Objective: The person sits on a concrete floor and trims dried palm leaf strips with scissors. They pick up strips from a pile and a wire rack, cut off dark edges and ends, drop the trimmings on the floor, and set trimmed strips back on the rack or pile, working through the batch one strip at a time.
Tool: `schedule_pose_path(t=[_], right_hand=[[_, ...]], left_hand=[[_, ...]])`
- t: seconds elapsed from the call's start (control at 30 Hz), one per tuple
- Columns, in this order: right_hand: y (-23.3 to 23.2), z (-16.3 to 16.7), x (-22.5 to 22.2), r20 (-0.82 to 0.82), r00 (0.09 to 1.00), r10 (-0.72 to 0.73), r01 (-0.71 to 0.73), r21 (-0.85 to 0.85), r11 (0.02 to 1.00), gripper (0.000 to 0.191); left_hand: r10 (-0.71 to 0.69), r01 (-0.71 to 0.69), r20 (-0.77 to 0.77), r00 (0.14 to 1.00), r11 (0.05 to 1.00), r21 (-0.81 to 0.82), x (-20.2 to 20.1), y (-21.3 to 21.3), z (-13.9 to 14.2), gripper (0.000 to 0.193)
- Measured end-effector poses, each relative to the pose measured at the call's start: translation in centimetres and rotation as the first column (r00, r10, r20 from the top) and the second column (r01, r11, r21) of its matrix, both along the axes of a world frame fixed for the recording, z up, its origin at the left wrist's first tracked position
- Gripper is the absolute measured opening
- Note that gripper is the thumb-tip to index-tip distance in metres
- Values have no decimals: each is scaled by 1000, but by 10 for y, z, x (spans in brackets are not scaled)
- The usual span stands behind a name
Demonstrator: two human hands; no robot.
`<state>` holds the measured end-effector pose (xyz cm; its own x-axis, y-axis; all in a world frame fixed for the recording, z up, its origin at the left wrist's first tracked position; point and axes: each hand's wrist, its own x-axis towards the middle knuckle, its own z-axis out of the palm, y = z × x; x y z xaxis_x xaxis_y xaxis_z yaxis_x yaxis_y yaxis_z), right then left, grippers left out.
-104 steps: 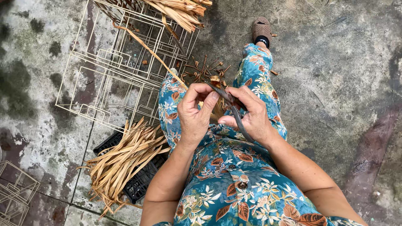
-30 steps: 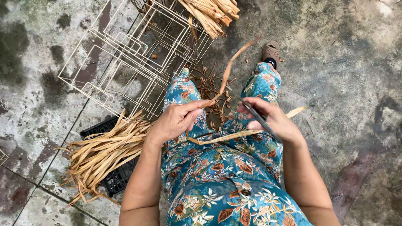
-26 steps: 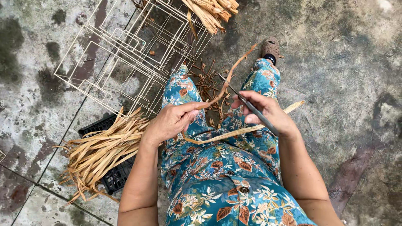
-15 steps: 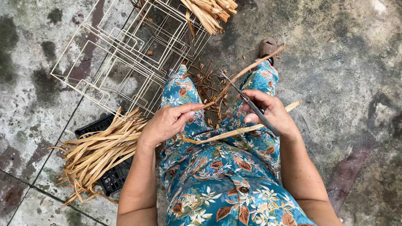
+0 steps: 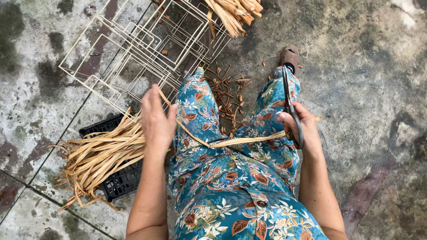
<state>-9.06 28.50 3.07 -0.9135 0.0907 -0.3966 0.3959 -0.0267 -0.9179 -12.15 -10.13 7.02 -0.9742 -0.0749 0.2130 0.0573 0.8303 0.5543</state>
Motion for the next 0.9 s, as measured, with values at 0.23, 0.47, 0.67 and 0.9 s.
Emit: schedule_pose_path(t=[0.23,0.47,0.67,0.9], right_hand=[[-6,2,-5,-78,997,19,-20,-11,1000,36],[2,3,2,-144,989,-46,44,-18,999,31],[30,-10,-7,-300,934,-193,140,-191,972,34],[34,-30,-26,-256,944,-208,122,-315,941,38]], left_hand=[[-669,618,79,739,720,314,28,111,-88,54],[-685,570,514,516,723,391,34,122,-116,32],[-204,15,493,846,933,361,29,-21,-6,25],[245,-256,-76,967,935,-245,121,-171,154,20]])
